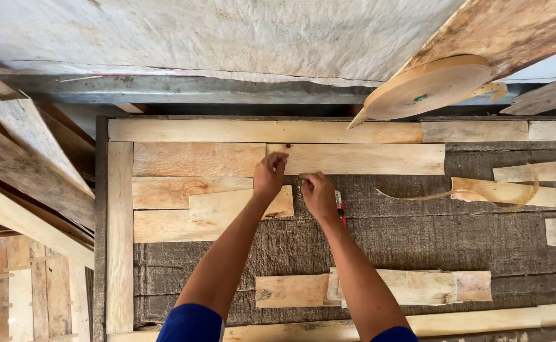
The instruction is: The person is arranging and aligning thin wood slats together on a mesh-like surface, using a utility knife to trim or nudge pieces into place.
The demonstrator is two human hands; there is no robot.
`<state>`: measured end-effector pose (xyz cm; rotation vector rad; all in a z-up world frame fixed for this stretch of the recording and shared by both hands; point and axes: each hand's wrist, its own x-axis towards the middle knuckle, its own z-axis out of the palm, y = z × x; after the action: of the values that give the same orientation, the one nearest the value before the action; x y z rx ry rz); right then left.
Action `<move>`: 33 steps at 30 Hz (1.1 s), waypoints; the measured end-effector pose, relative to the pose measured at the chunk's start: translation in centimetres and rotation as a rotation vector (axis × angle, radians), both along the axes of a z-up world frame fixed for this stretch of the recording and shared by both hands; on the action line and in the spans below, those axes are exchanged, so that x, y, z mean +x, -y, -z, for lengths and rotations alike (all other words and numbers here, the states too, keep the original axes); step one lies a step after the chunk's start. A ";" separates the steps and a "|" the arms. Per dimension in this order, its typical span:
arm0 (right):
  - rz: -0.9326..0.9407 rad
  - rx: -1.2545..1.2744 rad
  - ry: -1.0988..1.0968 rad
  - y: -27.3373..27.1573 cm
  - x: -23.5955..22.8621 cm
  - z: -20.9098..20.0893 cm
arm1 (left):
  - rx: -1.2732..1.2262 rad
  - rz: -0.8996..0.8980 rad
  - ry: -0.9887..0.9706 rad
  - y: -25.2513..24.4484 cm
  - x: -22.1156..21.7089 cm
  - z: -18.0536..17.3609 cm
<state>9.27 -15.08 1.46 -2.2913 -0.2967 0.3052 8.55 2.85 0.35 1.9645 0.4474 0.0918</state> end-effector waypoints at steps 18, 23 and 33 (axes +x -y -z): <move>-0.141 -0.178 0.110 -0.6 -1.1 2.9 | 0.402 0.104 -0.047 0.0 -7.1 -1.3; 0.096 0.054 -0.117 -3.4 2.9 1.0 | 0.364 0.070 -0.012 0.0 -5.0 -0.9; 0.530 0.826 -0.412 -7.7 11.1 -3.8 | 0.377 0.114 -0.139 -2.3 -3.5 0.0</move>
<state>20.40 -7.41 5.25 -1.3753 0.3444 0.2959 5.08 5.11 0.36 2.3734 0.4301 -0.0362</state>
